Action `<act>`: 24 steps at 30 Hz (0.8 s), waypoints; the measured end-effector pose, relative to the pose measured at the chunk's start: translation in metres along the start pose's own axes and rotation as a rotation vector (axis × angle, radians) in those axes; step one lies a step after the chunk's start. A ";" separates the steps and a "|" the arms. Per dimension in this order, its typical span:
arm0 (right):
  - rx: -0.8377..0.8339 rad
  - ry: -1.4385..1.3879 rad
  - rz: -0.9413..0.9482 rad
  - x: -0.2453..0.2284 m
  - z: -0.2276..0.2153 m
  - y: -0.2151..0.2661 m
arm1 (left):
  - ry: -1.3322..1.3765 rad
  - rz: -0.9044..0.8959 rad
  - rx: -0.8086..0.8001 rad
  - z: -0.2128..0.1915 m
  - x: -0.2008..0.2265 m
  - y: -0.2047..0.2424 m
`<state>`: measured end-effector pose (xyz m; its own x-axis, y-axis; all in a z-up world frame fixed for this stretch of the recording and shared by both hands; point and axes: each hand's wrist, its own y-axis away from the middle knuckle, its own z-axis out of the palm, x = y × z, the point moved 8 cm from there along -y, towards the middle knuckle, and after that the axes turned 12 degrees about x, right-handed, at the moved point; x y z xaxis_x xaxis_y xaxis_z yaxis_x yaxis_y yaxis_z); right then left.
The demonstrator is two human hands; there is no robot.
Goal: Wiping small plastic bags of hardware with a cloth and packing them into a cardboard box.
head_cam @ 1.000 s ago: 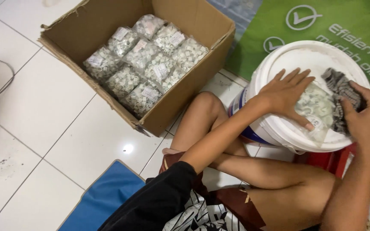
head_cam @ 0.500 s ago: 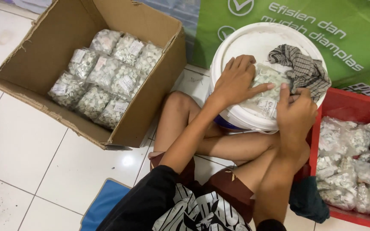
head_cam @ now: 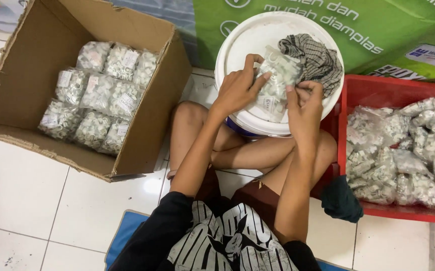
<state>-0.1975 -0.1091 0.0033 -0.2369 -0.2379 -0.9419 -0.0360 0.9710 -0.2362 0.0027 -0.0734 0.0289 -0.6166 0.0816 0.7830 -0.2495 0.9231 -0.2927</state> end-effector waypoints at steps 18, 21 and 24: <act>-0.044 -0.192 0.106 -0.018 0.012 0.019 | 0.088 -0.044 0.039 -0.008 0.001 0.006; -0.083 -0.048 0.100 -0.040 0.022 0.020 | 0.087 -0.038 0.058 -0.013 0.005 0.005; -0.053 0.071 0.069 -0.047 0.025 0.021 | 0.110 -0.049 0.073 -0.012 0.005 0.007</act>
<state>-0.1627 -0.0779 0.0361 -0.3092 -0.1699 -0.9357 -0.0684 0.9853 -0.1564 0.0064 -0.0617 0.0374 -0.5182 0.0815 0.8514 -0.3331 0.8976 -0.2887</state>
